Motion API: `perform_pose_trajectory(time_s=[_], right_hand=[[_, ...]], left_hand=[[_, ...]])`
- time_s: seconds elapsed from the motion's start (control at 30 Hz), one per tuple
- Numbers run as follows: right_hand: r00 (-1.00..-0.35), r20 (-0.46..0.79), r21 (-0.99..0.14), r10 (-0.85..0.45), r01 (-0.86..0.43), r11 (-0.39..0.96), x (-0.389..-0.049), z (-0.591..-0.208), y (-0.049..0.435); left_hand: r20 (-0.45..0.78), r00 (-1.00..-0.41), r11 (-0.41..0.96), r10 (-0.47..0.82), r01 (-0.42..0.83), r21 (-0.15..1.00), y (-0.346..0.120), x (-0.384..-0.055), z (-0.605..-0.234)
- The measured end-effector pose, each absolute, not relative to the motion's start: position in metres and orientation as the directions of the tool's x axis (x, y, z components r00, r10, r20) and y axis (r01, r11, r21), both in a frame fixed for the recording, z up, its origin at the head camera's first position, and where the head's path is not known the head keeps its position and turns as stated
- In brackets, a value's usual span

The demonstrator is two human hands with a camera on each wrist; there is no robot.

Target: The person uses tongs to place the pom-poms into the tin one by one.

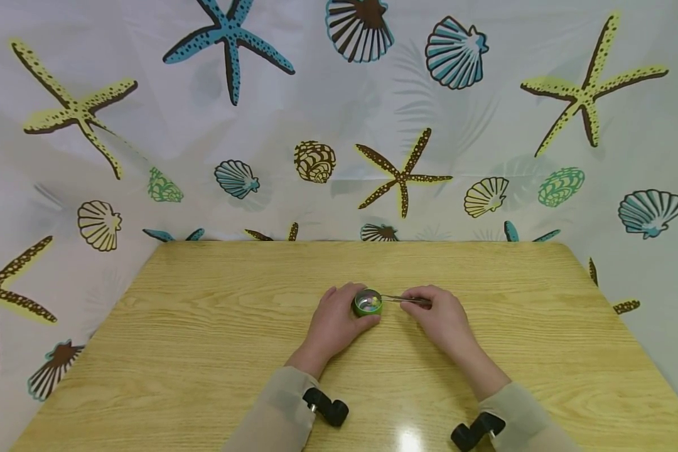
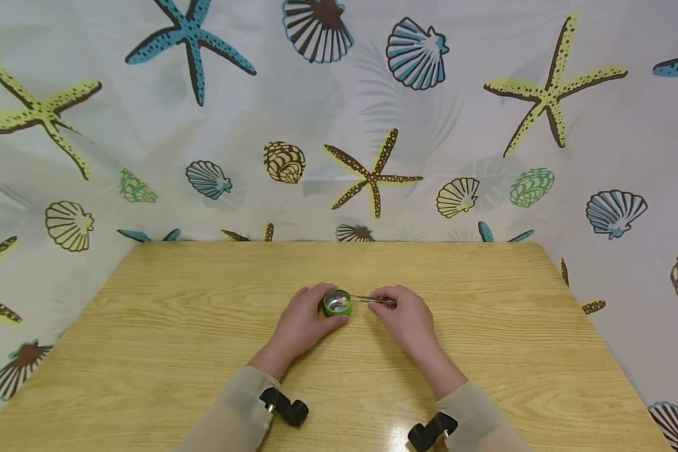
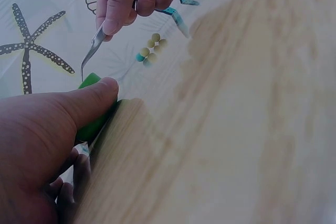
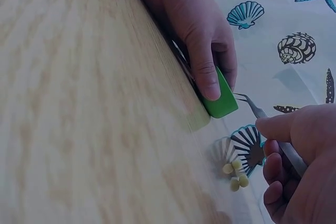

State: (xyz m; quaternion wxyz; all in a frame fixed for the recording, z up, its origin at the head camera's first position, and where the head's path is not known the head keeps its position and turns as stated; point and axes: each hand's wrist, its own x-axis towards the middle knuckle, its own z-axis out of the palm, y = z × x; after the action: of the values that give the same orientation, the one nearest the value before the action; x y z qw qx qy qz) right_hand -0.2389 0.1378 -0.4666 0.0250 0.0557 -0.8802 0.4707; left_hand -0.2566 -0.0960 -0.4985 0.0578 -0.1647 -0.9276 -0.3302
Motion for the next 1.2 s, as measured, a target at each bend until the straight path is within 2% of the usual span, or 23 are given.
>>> perform_pose_trajectory(time_s=[0.27, 0.8, 1.2], right_hand=[[-0.991, 0.112, -0.817, -0.067, -0.13, 0.562, -0.24, -0.465, 0.141], [-0.998, 0.07, -0.83, -0.003, -0.059, 0.554, -0.25, -0.466, 0.172], [-0.998, 0.051, -0.813, -0.043, -0.067, 0.579, -0.251, -0.473, 0.194]], left_hand=[[0.222, -0.938, 0.725, 0.266, 0.347, 0.595, -0.096, -0.256, -0.499], [0.222, -0.94, 0.732, 0.261, 0.342, 0.589, -0.095, -0.257, -0.499], [0.238, -0.934, 0.724, 0.265, 0.356, 0.591, -0.095, -0.255, -0.497]])
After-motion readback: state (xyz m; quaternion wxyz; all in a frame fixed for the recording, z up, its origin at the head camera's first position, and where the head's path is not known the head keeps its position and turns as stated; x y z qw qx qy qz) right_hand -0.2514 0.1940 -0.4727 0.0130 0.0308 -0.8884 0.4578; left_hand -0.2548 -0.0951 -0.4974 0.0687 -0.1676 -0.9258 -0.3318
